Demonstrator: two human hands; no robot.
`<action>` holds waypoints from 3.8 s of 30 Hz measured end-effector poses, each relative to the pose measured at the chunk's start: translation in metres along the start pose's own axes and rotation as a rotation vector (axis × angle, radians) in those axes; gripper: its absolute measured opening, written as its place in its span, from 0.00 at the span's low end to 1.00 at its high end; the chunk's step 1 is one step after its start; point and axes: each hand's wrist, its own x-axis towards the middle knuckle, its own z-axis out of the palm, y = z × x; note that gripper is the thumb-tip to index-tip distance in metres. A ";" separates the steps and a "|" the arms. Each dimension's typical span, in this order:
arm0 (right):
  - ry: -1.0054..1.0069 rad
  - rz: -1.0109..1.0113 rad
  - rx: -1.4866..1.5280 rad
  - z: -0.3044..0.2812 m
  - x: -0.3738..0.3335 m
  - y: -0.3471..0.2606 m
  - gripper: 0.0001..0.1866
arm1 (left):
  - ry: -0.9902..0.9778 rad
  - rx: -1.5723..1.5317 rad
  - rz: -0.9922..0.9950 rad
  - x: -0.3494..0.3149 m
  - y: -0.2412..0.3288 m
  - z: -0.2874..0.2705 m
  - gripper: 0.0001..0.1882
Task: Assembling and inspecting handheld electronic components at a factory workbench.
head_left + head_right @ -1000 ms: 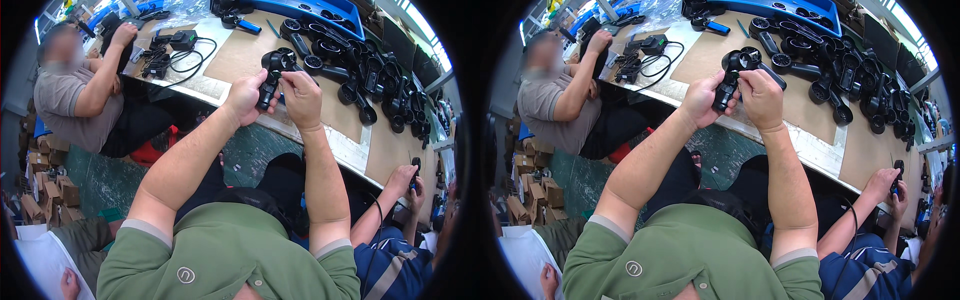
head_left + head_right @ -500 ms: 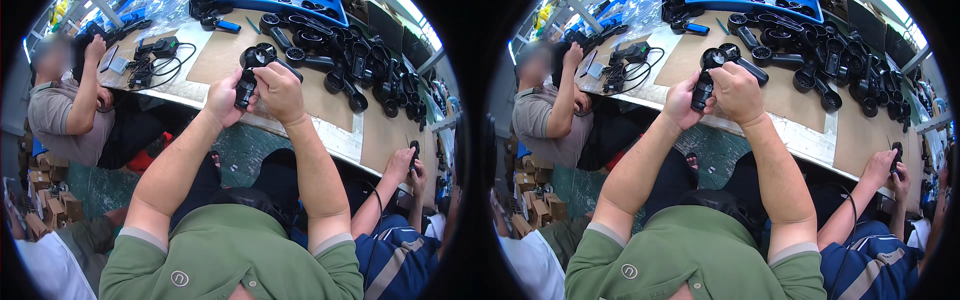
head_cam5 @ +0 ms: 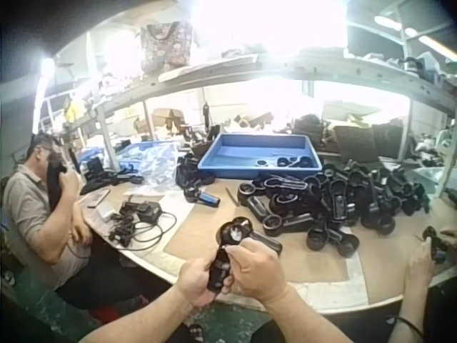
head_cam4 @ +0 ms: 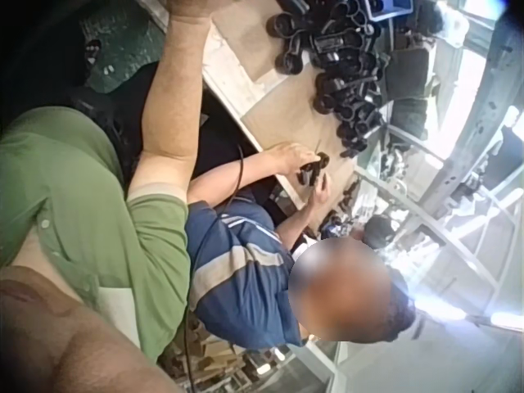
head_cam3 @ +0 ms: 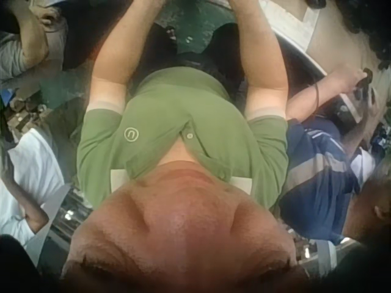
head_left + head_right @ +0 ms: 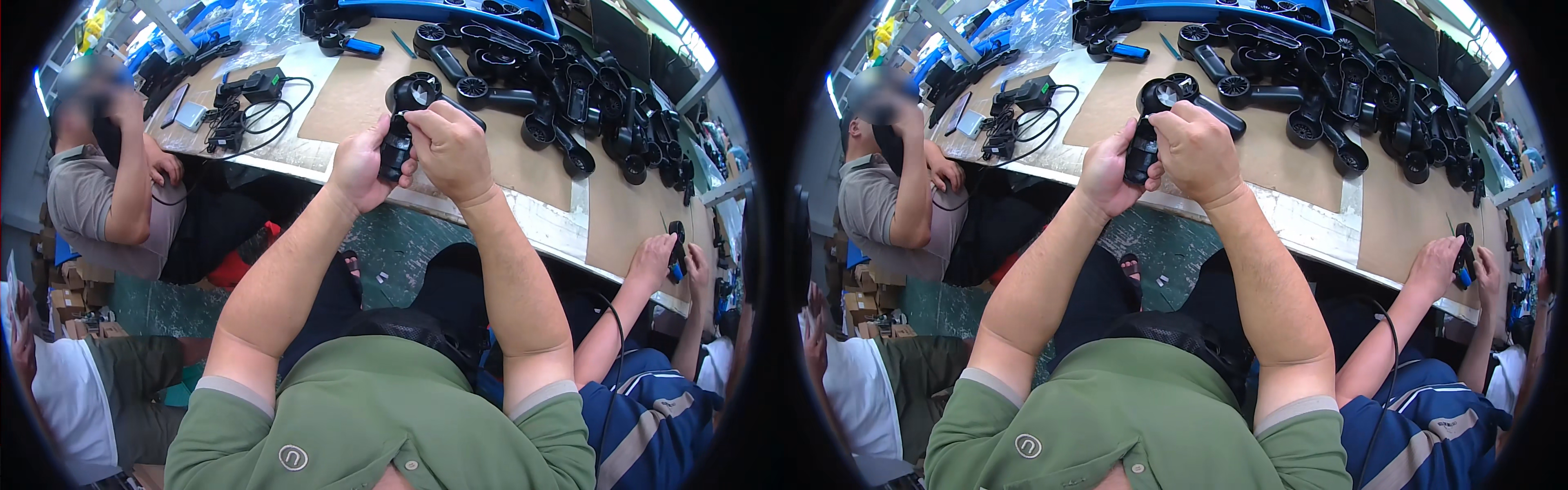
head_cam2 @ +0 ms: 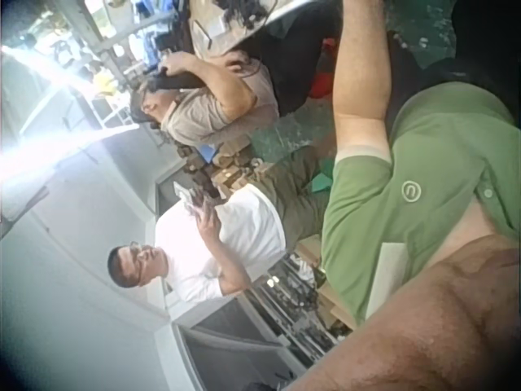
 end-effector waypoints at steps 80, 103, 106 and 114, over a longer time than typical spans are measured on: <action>-0.236 0.652 0.408 0.019 -0.008 -0.017 0.17 | 0.199 0.223 0.009 -0.020 0.032 -0.014 0.33; -0.141 0.594 0.210 0.029 -0.003 -0.028 0.15 | 0.210 0.134 0.057 -0.021 0.015 -0.012 0.13; -0.098 0.491 0.163 0.035 -0.008 -0.025 0.14 | 0.205 0.075 0.092 -0.016 0.006 -0.013 0.13; 0.002 0.179 -0.033 0.050 -0.013 -0.032 0.14 | 0.259 0.047 0.143 -0.012 0.001 -0.010 0.11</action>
